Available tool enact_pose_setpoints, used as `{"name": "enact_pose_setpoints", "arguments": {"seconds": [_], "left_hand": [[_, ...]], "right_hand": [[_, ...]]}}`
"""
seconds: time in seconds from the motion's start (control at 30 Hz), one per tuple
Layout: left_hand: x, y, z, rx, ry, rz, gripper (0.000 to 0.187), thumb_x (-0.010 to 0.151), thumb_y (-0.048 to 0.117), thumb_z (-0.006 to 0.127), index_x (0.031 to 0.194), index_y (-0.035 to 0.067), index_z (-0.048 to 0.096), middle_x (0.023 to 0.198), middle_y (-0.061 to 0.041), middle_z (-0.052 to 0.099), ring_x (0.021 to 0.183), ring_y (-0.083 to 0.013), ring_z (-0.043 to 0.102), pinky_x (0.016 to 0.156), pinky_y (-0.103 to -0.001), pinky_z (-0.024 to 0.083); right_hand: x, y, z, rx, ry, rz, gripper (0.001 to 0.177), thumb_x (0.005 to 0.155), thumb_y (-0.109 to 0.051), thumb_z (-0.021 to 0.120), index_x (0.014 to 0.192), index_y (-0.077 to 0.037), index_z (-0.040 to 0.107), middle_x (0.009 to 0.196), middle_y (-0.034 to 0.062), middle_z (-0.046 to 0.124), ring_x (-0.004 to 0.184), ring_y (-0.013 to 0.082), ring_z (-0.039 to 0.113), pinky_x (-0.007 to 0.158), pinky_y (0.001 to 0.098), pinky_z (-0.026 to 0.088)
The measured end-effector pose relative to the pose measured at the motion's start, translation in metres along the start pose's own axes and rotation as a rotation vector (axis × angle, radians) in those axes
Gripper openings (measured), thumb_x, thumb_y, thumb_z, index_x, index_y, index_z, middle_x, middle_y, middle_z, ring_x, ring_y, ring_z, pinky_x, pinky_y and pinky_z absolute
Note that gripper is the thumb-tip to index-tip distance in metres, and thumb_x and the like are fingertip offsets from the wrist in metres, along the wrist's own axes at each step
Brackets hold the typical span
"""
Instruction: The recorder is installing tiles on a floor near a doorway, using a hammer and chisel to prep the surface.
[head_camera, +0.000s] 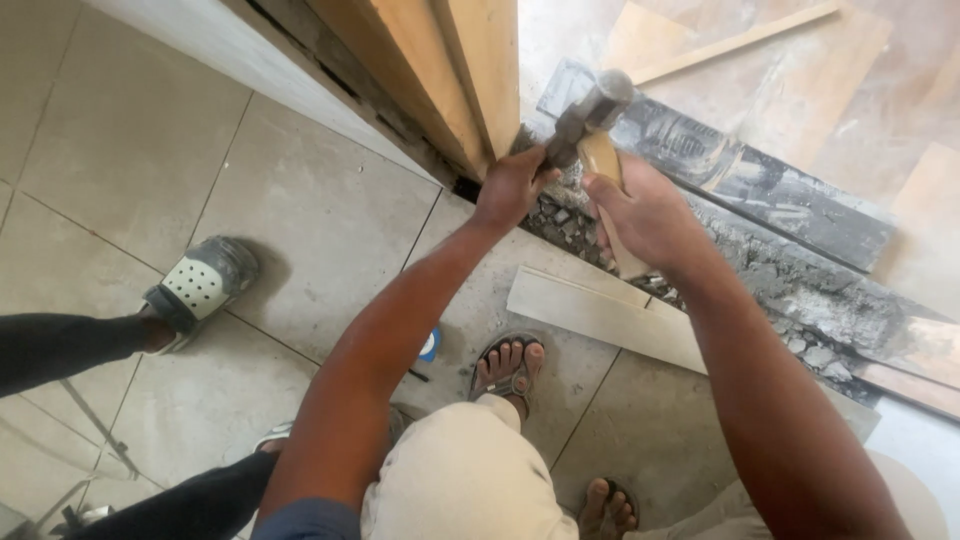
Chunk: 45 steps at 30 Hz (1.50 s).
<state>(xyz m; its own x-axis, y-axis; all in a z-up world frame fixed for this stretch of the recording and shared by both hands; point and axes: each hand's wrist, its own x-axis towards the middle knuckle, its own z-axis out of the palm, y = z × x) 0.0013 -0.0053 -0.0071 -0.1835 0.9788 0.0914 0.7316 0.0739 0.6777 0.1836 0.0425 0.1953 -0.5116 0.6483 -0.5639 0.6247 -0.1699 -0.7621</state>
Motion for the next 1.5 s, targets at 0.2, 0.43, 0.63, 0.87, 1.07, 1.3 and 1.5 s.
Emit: {"name": "enact_pose_setpoints", "arguments": {"seconds": [0.2, 0.43, 0.63, 0.87, 1.07, 1.3, 1.5], "left_hand": [[0.006, -0.009, 0.002, -0.058, 0.084, 0.022, 0.035, 0.096, 0.030, 0.072, 0.122, 0.008, 0.066, 0.093, -0.011, 0.077, 0.079, -0.0214, 0.076, 0.070, -0.038, 0.061], [0.006, -0.004, 0.003, -0.019, 0.118, 0.055, 0.038, 0.094, 0.031, 0.075, 0.125, 0.011, 0.068, 0.090, -0.013, 0.076, 0.079, -0.0260, 0.075, 0.069, -0.039, 0.060], [0.011, 0.001, -0.004, 0.001, 0.002, -0.040, 0.043, 0.093, 0.031, 0.075, 0.130, 0.010, 0.066, 0.086, -0.014, 0.076, 0.072, -0.0271, 0.074, 0.067, -0.043, 0.057], [0.011, -0.004, -0.003, -0.078, 0.059, 0.034, 0.035, 0.095, 0.030, 0.073, 0.122, 0.009, 0.067, 0.091, -0.012, 0.077, 0.080, -0.0243, 0.077, 0.070, -0.040, 0.060], [-0.010, -0.030, 0.015, -0.056, -0.039, -0.023, 0.034, 0.095, 0.027, 0.074, 0.121, 0.006, 0.067, 0.096, -0.013, 0.077, 0.081, -0.0229, 0.077, 0.072, -0.038, 0.061], [-0.061, -0.022, -0.003, -0.139, 0.225, 0.088, 0.014, 0.096, 0.013, 0.069, 0.110, 0.009, 0.070, 0.120, -0.013, 0.076, 0.099, -0.0297, 0.076, 0.083, -0.039, 0.063], [-0.091, 0.011, -0.036, -0.388, 0.260, -0.064, 0.015, 0.105, 0.012, 0.059, 0.114, 0.004, 0.049, 0.122, -0.014, 0.072, 0.105, -0.0319, 0.075, 0.080, -0.036, 0.063]], "right_hand": [[-0.022, -0.014, -0.024, 0.186, 0.157, -0.700, 0.033, 0.115, -0.029, 0.044, 0.128, 0.001, 0.048, 0.087, 0.0072, 0.055, 0.058, 0.0129, 0.054, 0.042, 0.0278, 0.051], [0.010, 0.022, 0.015, 0.247, 0.275, -0.758, 0.018, 0.113, -0.020, 0.043, 0.120, -0.004, 0.039, 0.084, 0.0058, 0.051, 0.056, 0.0133, 0.056, 0.042, 0.0284, 0.053], [-0.015, -0.003, -0.009, 0.085, 0.001, -0.041, 0.031, 0.108, -0.028, 0.046, 0.115, 0.001, 0.053, 0.076, 0.0066, 0.057, 0.051, 0.0149, 0.056, 0.041, 0.0290, 0.051], [0.001, 0.024, 0.007, 0.273, 0.238, -0.746, 0.039, 0.116, -0.033, 0.043, 0.127, 0.004, 0.042, 0.085, 0.0067, 0.056, 0.058, 0.0143, 0.056, 0.045, 0.0289, 0.054], [0.015, 0.045, 0.029, -0.073, 0.035, -0.070, 0.034, 0.107, -0.034, 0.043, 0.106, -0.002, 0.054, 0.073, 0.0066, 0.062, 0.049, 0.0166, 0.062, 0.047, 0.0321, 0.052], [-0.023, 0.052, 0.013, 0.113, 0.068, -0.121, 0.028, 0.105, -0.028, 0.045, 0.106, -0.002, 0.055, 0.074, 0.0059, 0.061, 0.049, 0.0168, 0.060, 0.045, 0.0329, 0.052], [-0.047, 0.079, -0.003, 0.070, 0.092, -0.088, 0.033, 0.105, -0.029, 0.048, 0.106, 0.003, 0.054, 0.071, 0.0094, 0.061, 0.048, 0.0174, 0.061, 0.045, 0.0333, 0.053]]}}
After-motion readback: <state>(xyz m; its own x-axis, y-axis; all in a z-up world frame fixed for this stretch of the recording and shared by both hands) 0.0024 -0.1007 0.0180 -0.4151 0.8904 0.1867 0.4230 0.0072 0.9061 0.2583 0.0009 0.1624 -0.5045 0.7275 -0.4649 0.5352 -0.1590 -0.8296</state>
